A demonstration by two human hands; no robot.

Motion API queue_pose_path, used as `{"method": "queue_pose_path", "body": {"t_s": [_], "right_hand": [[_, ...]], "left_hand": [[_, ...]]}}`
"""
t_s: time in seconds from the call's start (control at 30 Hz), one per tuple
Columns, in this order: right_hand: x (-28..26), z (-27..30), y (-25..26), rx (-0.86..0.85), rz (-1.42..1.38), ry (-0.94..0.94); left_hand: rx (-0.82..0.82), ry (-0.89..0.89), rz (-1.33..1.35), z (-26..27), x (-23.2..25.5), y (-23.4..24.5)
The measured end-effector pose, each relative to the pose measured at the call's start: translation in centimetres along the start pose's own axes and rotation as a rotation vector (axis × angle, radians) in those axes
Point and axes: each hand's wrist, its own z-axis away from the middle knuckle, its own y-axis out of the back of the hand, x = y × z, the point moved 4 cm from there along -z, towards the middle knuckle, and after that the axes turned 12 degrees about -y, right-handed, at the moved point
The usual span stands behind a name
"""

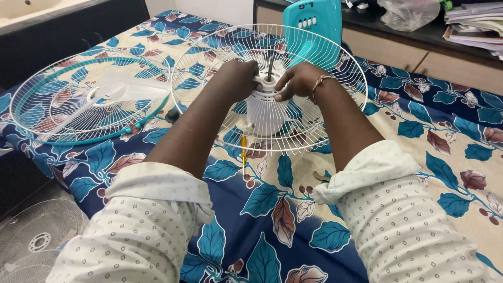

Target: The person assembles a table fan by attaching the motor housing to the base, securing it with a screwdriver, and then mounting the front wire cage. The person uses a screwdriver to tighten the base connection and aligns the cage onto the motor shaft.

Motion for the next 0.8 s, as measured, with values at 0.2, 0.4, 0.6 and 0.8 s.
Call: {"method": "queue_pose_path", "body": {"t_s": [0.2,0.4,0.6,0.8], "right_hand": [[-1.6,1.5,-0.6,0.178,0.300,0.144],[-5.1,6.1,-2.6,0.458,0.336,0.194],[-11.7,10.8,-7.5,0.595,0.139,0.645],[-16.6,14.9,-14.3,0.667,0.193,0.914]], "left_hand": [[-0.115,0.004,-0.006,0.1,-0.3,-0.3],[0.045,0.093,-0.033,4.0,-0.4,3.8],[0.630,-0.015,0.093,10.0,-1.3,8.9],[0.790,0.025,0.152,16.4,-3.9,8.5]]}}
